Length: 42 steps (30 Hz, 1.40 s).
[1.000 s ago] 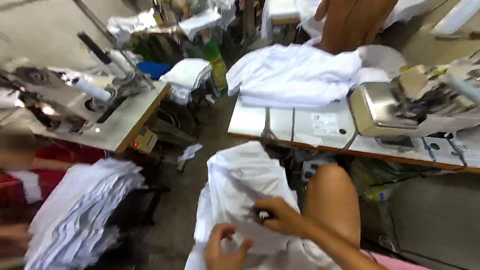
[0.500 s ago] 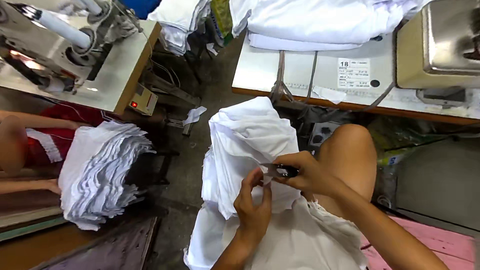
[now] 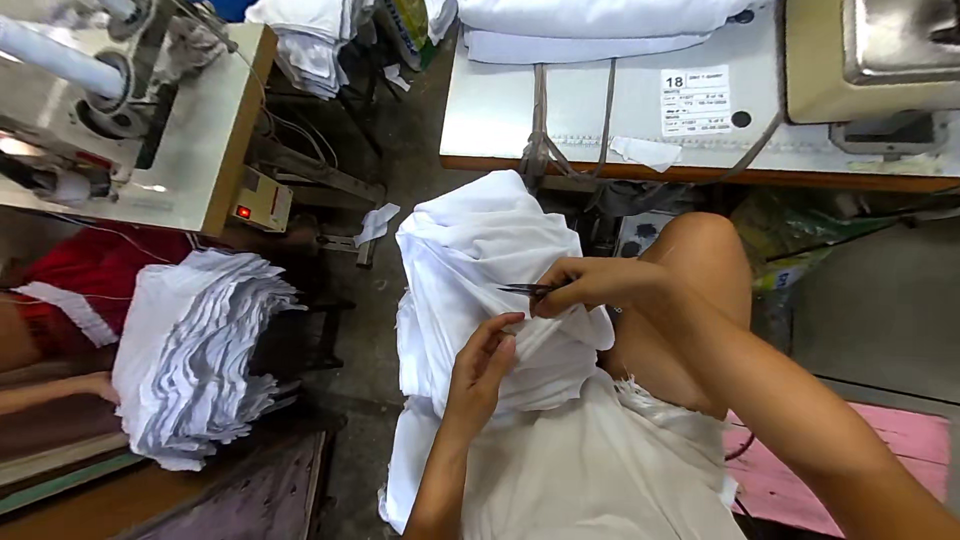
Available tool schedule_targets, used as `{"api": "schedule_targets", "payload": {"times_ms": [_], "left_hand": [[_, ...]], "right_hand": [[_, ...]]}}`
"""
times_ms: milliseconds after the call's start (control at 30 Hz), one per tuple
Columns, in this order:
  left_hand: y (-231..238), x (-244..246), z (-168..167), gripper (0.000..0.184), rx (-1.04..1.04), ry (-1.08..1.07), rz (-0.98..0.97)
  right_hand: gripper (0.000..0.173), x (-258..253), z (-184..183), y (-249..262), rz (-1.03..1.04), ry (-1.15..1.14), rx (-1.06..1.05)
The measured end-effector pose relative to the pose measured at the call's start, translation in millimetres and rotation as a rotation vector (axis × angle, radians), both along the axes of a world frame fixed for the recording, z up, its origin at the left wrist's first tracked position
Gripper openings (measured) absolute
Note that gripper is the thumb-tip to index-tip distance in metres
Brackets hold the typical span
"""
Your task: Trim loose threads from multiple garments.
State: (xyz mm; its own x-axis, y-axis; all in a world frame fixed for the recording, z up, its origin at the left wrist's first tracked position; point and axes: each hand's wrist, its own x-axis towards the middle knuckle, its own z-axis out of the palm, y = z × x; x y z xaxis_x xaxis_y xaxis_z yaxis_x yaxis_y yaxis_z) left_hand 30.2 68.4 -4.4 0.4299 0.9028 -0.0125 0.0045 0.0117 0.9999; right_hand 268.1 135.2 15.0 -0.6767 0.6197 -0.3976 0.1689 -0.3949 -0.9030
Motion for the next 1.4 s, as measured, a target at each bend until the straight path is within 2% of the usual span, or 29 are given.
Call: {"api": "schedule_targets", "payload": {"times_ms": [133,300,500,600,733,900,1000,1100,1167,1233,1300,1333,1400], "left_hand": [[0,-2,-3,0.026,0.095,0.027,0.023],[-2,0,-6,0.014,0.222,0.07,0.182],[-6,2,-7,0.009,0.603,0.265,0.312],[-7,-1,1,0.011,0.688,0.346,0.358],[-7,-5,5,0.019,0.624,0.358,0.335],[-6,-8,9,0.017,0.563,0.262,0.307],[-2,-15,14,0.021,0.673,0.367,0.342],[8,-29,27,0.026,0.801,0.503,0.378],[14,-39,34,0.025,0.704,0.414,0.404],[18,-41,40,0.017,0.524,0.18,0.378],[18,-40,41,0.019,0.354,-0.06,0.338],[17,-40,41,0.022,0.309,-0.113,0.331],[20,-56,39,0.025,0.352,-0.011,0.343]], "right_hand": [[0.026,-2,-6,2,-0.013,0.056,-0.068],[0.024,-3,-11,1,-0.027,0.146,-0.108],[0.024,-4,-12,1,-0.004,0.117,-0.092],[0.024,-4,-13,0,-0.013,0.114,-0.1],[0.023,-6,-12,-1,-0.018,0.09,-0.081],[0.022,-8,-9,-2,0.007,0.037,0.053],[0.019,-6,-6,-1,0.038,-0.001,0.224],[0.016,-3,1,-1,0.062,0.012,0.262],[0.015,-2,2,0,0.067,0.022,0.262],[0.014,-2,0,1,0.06,0.038,0.257],[0.014,-4,0,0,0.055,0.046,0.256],[0.014,-4,-1,0,0.053,0.047,0.262],[0.014,-4,-4,-1,0.043,0.065,0.271]]}}
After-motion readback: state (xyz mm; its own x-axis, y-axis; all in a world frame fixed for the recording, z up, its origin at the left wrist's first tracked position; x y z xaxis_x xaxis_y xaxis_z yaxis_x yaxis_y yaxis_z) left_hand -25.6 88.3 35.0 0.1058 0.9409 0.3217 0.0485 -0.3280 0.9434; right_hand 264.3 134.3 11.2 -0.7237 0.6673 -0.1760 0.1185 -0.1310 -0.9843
